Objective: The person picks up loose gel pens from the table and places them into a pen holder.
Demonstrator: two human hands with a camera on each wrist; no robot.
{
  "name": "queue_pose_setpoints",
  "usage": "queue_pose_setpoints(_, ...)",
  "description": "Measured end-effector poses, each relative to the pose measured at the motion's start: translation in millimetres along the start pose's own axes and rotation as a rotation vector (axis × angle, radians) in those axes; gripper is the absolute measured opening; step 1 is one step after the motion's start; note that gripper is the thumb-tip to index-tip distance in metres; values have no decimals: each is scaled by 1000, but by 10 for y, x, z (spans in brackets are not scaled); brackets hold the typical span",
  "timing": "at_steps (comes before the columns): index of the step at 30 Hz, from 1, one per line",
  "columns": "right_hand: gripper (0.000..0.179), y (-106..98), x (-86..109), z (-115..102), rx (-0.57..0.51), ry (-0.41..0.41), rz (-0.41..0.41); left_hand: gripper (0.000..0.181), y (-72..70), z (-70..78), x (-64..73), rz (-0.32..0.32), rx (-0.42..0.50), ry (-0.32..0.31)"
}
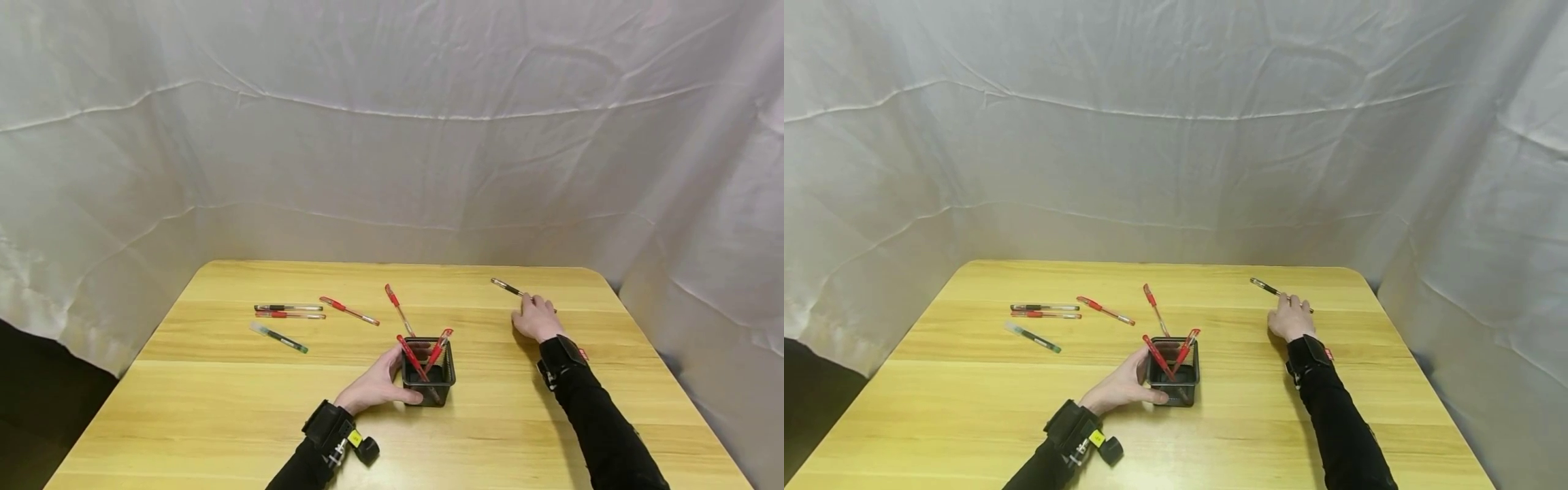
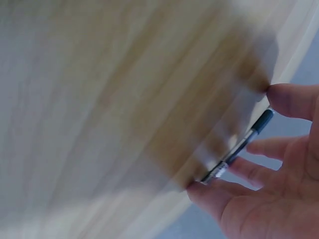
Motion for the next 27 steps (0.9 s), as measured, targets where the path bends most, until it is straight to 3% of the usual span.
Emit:
queue_pose_setpoints(11, 38, 14, 43, -204, 85, 43, 41, 85, 3, 18, 10, 13, 2, 13)
queue_pose_setpoints(20, 23, 5, 71, -278, 127, 98, 25, 83, 6, 14, 9, 12, 7, 15)
queue_pose_setpoints(27, 18, -10, 158, -327, 161, 75, 46, 84, 10, 5, 6, 16, -2, 9)
Point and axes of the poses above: each hand's wrist, its own x-axis away from the middle knuckle, its own y-axis out of the palm, z = x × y, the point moved 2 cm from there along -x, towards the middle knuckle, and after that the axes turned 8 degrees about -y, right-handed, at the moved point
